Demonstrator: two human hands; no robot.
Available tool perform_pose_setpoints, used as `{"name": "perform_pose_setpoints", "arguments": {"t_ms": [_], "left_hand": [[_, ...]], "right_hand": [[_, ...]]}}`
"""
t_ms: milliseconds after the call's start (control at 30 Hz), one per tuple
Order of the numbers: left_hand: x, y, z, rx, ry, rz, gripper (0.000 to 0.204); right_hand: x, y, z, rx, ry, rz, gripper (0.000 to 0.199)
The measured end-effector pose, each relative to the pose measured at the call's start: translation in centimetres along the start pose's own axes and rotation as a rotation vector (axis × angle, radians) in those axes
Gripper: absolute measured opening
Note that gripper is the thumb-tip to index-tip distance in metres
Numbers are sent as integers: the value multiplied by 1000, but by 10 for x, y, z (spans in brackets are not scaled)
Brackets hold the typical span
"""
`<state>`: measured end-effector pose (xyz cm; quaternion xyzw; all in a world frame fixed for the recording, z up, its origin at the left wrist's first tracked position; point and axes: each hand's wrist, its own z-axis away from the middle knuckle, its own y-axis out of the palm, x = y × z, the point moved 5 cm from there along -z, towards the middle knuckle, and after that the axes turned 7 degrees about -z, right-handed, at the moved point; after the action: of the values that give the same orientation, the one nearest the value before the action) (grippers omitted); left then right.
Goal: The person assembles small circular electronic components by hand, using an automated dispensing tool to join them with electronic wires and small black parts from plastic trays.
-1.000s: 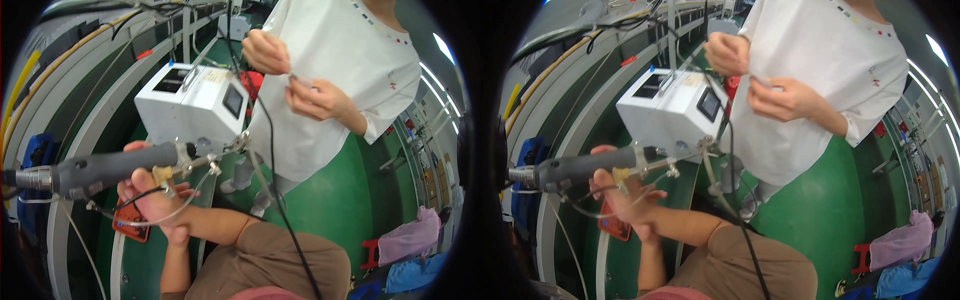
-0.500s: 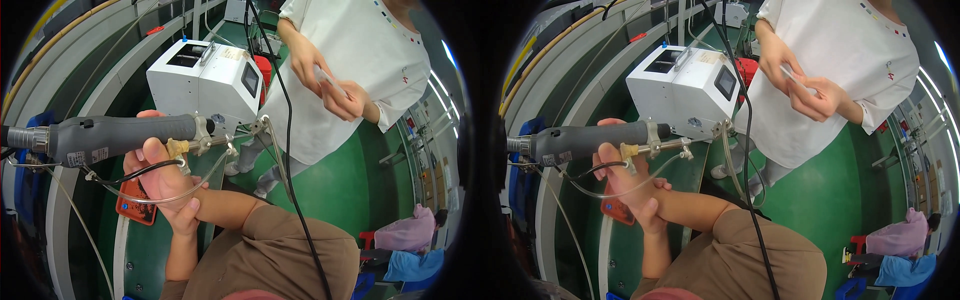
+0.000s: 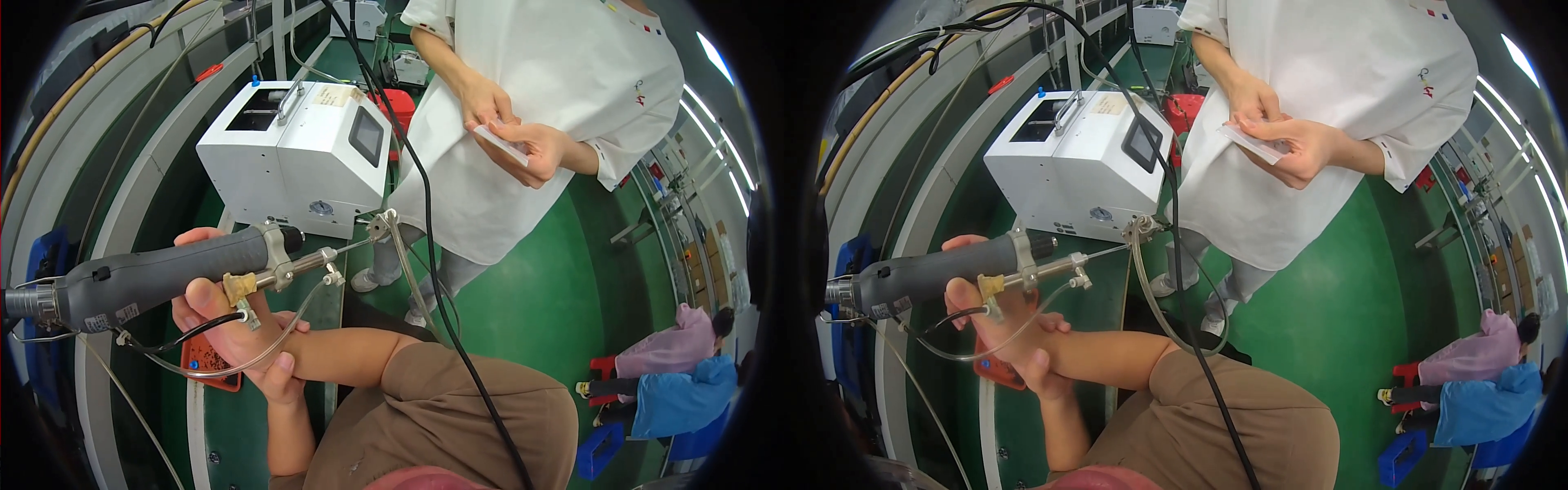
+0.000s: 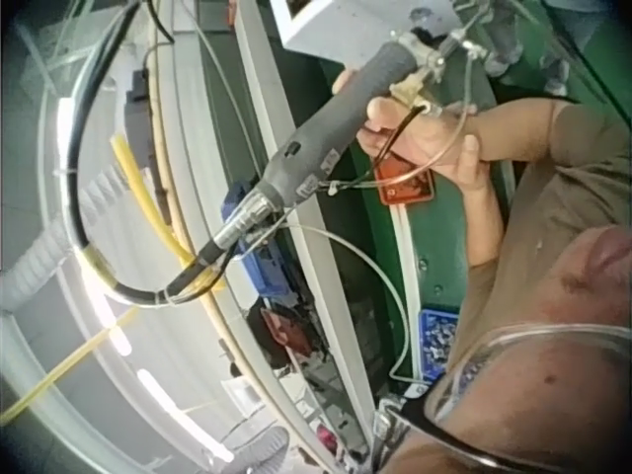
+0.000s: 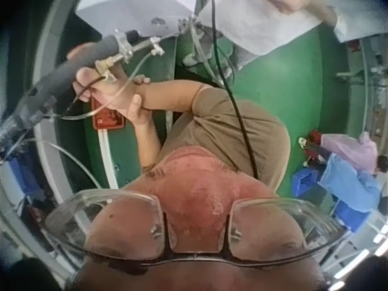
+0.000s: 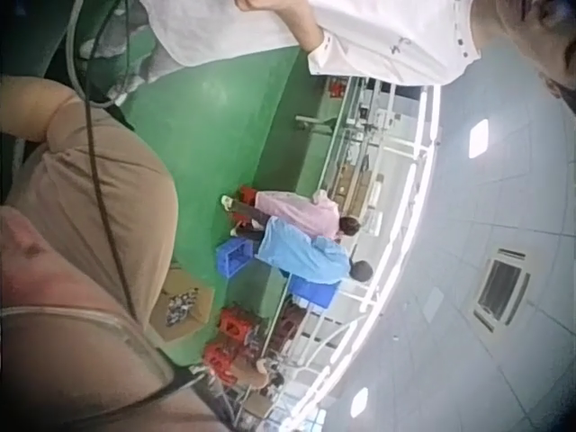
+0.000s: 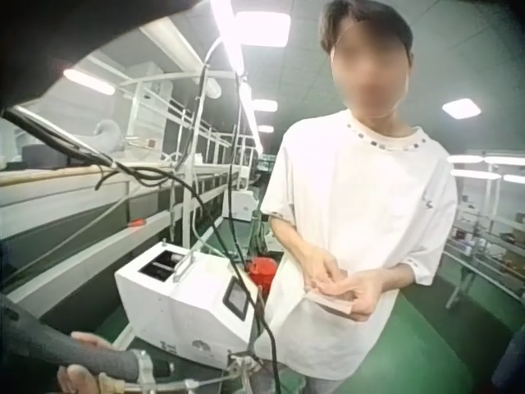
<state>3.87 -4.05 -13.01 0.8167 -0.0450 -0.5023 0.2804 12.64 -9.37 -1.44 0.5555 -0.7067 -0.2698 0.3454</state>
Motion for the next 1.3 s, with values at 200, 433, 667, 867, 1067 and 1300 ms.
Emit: {"name": "perform_pose_setpoints", "arguments": {"t_ms": [200, 433, 667, 867, 1067, 1300], "left_hand": [[7, 6, -1, 45, 3, -1, 87], [13, -20, 13, 157, -200, 29, 68], [-58, -16, -12, 257, 136, -780, 63], [-107, -101, 50, 162, -140, -1213, 49], [-75, -98, 31, 395, -210, -1310, 20], [14, -33, 64, 1214, -602, -618, 25]], "right_hand": [[58, -17, -18, 51, -270, 144, 41], [16, -9, 8, 98, -96, 58, 36], [-46, 13, 3, 272, 341, -296, 37], [-36, 19, 14, 174, 227, -292, 38], [-30, 10, -12, 4, 169, -224, 40], [-71, 6, 13, -22, 273, -398, 57]]}}
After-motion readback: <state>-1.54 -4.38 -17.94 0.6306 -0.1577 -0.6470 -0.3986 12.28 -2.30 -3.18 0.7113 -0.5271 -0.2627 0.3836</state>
